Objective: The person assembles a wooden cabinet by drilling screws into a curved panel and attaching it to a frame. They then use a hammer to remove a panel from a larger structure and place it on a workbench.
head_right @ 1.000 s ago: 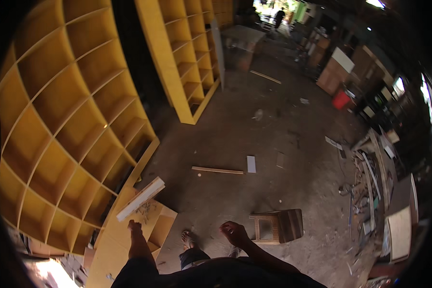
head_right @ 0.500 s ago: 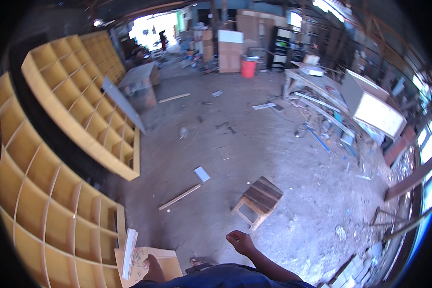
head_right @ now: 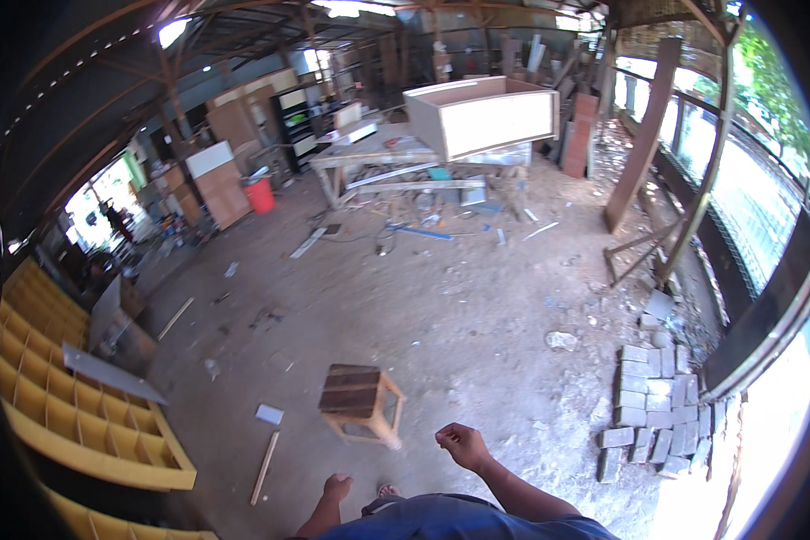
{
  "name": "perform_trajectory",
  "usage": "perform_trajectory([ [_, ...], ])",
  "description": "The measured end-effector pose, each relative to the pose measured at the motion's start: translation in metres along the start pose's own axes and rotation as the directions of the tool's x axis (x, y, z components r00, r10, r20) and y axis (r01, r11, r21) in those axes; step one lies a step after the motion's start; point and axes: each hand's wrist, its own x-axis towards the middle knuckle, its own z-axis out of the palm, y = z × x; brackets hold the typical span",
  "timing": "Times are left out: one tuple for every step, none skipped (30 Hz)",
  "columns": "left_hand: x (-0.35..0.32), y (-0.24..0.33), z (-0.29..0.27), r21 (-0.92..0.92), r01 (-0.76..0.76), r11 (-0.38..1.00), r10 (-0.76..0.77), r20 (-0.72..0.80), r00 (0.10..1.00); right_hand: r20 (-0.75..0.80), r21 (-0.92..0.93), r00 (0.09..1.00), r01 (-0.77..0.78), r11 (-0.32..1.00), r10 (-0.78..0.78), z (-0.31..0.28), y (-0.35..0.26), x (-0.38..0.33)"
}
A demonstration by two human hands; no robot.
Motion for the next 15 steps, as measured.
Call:
perform_trajectory([
  [0.005,0.015,0.014,0.104,-0.036,0.994,0.024,0.116,0.993,-0.047,0.023,0.999,0.01,1.0,-0.009,-0.02,0.001,0.002],
  [0.008,0.03,0.026,0.207,-0.078,0.975,0.028,0.236,0.971,-0.097,0.041,0.995,0.017,0.999,-0.013,-0.04,0.005,0.004],
  [0.013,0.044,0.037,0.297,-0.144,0.944,0.032,0.352,0.935,-0.145,0.062,0.989,0.024,0.998,-0.015,-0.059,0.009,0.006],
  [0.024,0.044,0.038,0.378,-0.275,0.884,0.067,0.479,0.875,-0.188,0.097,0.982,0.005,0.995,0.014,-0.074,0.014,0.01],
  [0.036,0.045,0.04,0.421,-0.42,0.804,0.101,0.6,0.794,-0.229,0.135,0.972,-0.013,0.991,0.044,-0.089,0.021,0.014],
  [0.047,0.049,0.043,0.414,-0.563,0.715,0.137,0.707,0.694,-0.276,0.168,0.959,-0.023,0.985,0.07,-0.105,0.028,0.022],
  [0.06,0.055,0.044,0.376,-0.631,0.678,0.216,0.719,0.661,-0.32,0.186,0.943,-0.028,0.982,0.087,-0.122,0.032,0.03],
  [0.072,0.062,0.045,0.339,-0.696,0.633,0.292,0.727,0.621,-0.364,0.203,0.925,-0.032,0.979,0.106,-0.139,0.034,0.033],
  [0.09,0.085,0.058,0.413,-0.549,0.726,0.098,0.729,0.678,-0.396,0.217,0.91,-0.038,0.975,0.124,-0.153,0.037,0.039],
  [0.111,0.115,0.072,0.47,-0.411,0.781,-0.043,0.697,0.715,-0.428,0.219,0.894,-0.041,0.975,0.134,-0.169,0.045,0.045],
  [0.131,0.146,0.085,0.492,-0.363,0.791,-0.097,0.686,0.721,-0.462,0.219,0.875,-0.044,0.975,0.143,-0.185,0.055,0.052],
  [0.151,0.179,0.097,0.5,-0.351,0.792,-0.114,0.685,0.72,-0.492,0.218,0.858,-0.043,0.975,0.148,-0.201,0.064,0.061],
  [0.172,0.212,0.11,0.504,-0.348,0.79,-0.121,0.685,0.718,-0.519,0.2,0.84,-0.059,0.978,0.157,-0.218,0.074,0.071],
  [0.193,0.246,0.122,0.507,-0.355,0.785,-0.12,0.688,0.716,-0.544,0.19,0.82,-0.089,0.978,0.18,-0.231,0.082,0.078],
  [0.214,0.284,0.136,0.505,-0.373,0.778,-0.109,0.694,0.712,-0.57,0.174,0.799,-0.112,0.978,0.193,-0.251,0.081,0.089],
])
